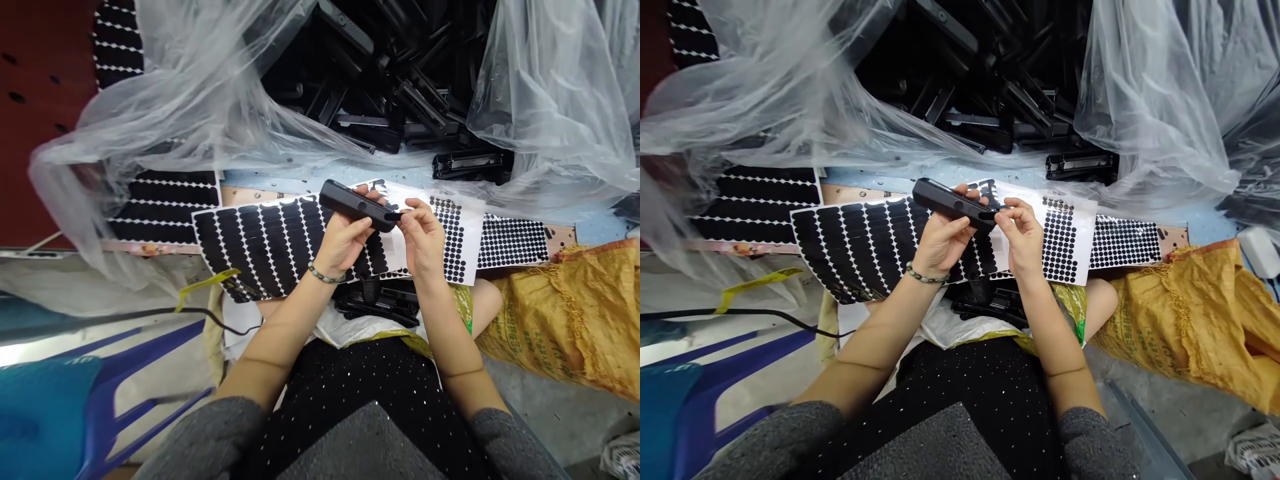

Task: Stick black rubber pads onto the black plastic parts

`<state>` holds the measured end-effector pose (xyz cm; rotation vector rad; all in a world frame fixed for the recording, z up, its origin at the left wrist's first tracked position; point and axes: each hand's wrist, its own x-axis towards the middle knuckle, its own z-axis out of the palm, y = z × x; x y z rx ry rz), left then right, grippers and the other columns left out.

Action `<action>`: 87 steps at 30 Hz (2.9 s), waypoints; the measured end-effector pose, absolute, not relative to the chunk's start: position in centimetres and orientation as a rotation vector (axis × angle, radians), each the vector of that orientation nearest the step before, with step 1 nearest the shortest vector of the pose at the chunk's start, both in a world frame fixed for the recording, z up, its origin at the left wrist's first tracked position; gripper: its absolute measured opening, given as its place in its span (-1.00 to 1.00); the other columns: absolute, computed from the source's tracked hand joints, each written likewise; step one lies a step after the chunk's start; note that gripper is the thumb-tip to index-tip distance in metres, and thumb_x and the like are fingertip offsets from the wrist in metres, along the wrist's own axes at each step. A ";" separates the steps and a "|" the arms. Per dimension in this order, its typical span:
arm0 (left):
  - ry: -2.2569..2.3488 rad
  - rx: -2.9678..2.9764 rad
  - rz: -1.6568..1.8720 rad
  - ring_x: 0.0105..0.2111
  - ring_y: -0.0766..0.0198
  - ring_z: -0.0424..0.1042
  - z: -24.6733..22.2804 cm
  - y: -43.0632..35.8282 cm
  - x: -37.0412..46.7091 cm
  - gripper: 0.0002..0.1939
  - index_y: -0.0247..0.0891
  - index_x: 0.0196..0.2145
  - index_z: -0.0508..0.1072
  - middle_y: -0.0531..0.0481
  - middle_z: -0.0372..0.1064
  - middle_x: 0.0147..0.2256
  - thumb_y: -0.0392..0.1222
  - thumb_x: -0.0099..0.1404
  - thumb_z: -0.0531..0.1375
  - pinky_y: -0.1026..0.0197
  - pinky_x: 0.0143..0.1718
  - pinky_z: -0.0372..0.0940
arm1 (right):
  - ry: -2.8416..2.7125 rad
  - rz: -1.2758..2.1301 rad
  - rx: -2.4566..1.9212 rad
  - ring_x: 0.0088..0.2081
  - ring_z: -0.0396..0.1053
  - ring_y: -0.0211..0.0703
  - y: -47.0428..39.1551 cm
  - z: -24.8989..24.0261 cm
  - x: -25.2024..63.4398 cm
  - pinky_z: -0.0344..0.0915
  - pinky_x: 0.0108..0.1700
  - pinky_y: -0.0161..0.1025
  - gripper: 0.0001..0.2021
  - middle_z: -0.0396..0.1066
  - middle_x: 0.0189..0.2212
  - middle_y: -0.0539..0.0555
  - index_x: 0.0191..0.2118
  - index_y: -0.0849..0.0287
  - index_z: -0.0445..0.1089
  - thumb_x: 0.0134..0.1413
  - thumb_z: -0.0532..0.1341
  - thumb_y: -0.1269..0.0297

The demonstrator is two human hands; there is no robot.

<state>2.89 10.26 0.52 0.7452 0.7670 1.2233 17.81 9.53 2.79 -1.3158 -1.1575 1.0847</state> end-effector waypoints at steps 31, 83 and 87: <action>0.703 0.870 1.462 0.04 0.22 0.43 2.1 7.4 3.9 -0.58 0.05 -0.13 0.31 0.14 0.35 0.06 -0.11 0.13 0.41 0.15 -0.01 0.45 | -1.364 0.643 -1.463 0.18 0.24 0.09 7.4 5.8 16.6 0.32 0.18 0.13 -0.64 0.08 0.25 0.10 -0.01 -0.05 0.37 0.09 0.27 -0.01; 1.574 1.804 0.716 0.30 -0.27 -0.04 0.0 31.5 1.4 -0.75 -0.28 -0.30 0.45 -0.15 0.41 -0.02 -0.29 0.04 0.37 -0.43 0.32 -0.41 | -1.392 0.765 -1.793 -0.24 0.44 -0.08 10.1 1.0 27.4 0.39 -0.04 -0.03 -0.77 0.53 -0.22 0.12 -0.20 0.10 0.51 0.05 0.19 0.20; 1.424 1.644 0.689 0.33 -0.26 -0.16 0.5 32.7 1.8 -0.62 -0.27 -0.55 0.33 -0.07 0.44 -0.18 -0.29 -0.12 0.51 -0.39 0.32 -0.59 | -1.523 0.657 -1.899 -0.27 0.40 -0.09 10.9 0.5 27.4 0.37 -0.03 -0.03 -0.85 0.48 -0.27 0.12 -0.30 0.12 0.49 0.06 0.16 0.32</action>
